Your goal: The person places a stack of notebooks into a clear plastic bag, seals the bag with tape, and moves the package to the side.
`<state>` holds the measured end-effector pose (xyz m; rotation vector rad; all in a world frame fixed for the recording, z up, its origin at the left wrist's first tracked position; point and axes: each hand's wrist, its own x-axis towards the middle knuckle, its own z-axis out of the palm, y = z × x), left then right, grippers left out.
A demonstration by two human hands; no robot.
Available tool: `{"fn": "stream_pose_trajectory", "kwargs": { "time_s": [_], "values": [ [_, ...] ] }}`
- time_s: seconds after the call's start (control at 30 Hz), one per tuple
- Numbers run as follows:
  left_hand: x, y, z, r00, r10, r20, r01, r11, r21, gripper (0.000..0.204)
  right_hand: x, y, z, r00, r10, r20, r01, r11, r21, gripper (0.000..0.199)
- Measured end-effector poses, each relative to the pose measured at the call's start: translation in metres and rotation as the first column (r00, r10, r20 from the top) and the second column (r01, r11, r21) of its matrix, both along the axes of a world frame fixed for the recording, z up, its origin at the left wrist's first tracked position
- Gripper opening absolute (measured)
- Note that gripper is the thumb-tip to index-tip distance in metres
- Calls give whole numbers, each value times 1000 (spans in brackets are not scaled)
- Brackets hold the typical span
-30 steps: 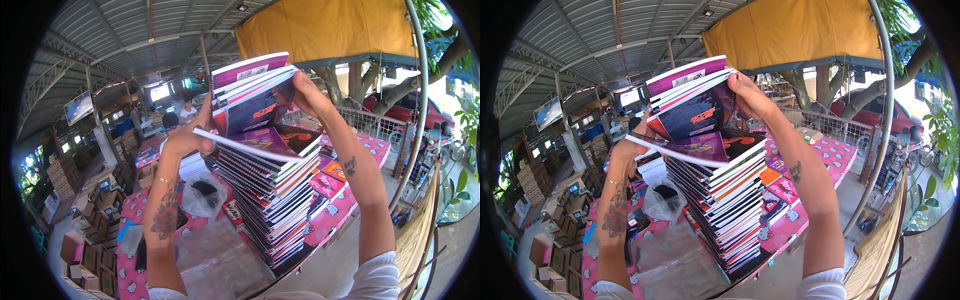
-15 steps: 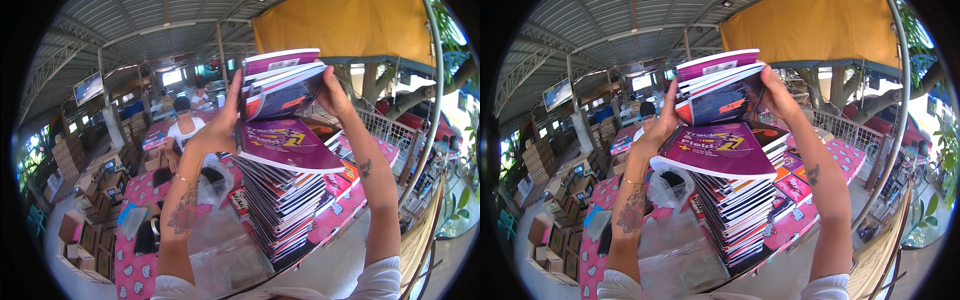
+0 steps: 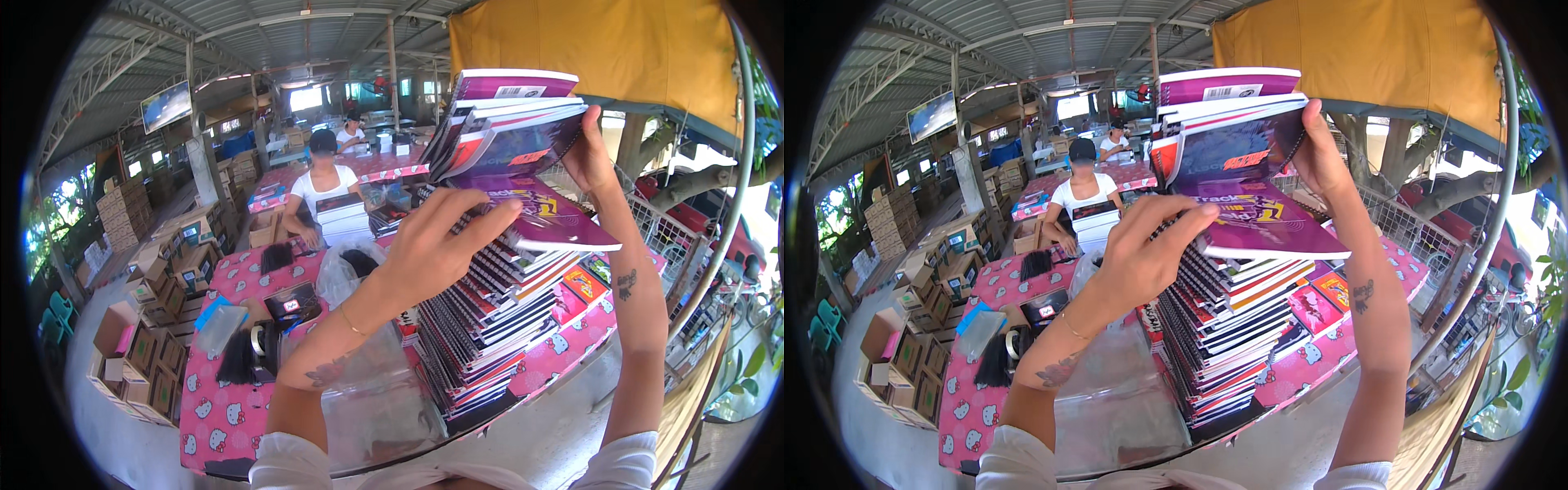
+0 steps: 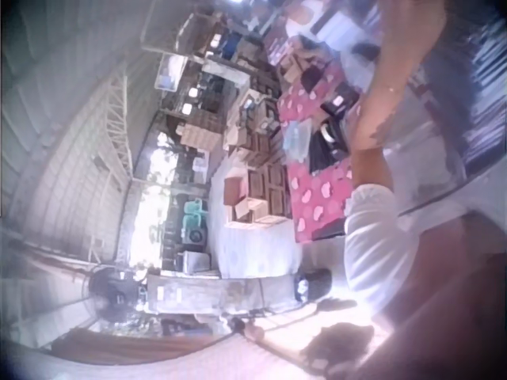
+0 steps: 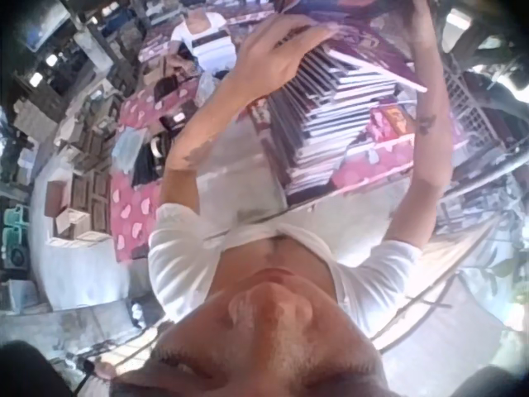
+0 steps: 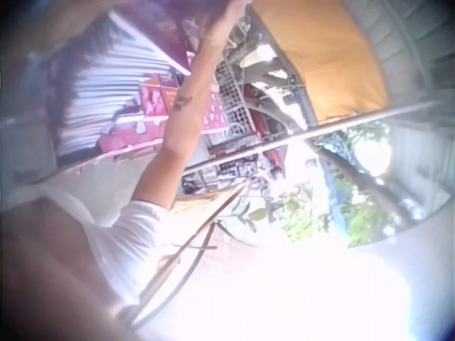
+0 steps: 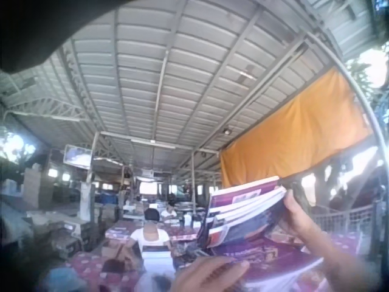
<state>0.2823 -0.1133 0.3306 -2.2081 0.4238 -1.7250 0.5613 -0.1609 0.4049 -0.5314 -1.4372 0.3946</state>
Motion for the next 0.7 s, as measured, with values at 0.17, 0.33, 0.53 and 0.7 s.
{"fn": "stream_pose_trajectory", "kwargs": {
  "time_s": [0.17,0.33,0.53,0.7],
  "values": [
    [-23,-15,13,950,40,-310,-92,983,-156,52,11,2,4,1000,-3,14,4,1000,-8,75],
    [-18,13,43,993,-54,105,90,922,-377,70,2,-3,11,999,27,37,-25,997,-68,83],
    [29,54,84,932,-337,-133,163,719,-676,86,-7,0,21,989,148,-27,-150,987,-65,80],
    [20,67,109,961,-277,12,256,870,-422,73,-19,19,57,979,182,-88,-177,982,61,66]
  ]
}}
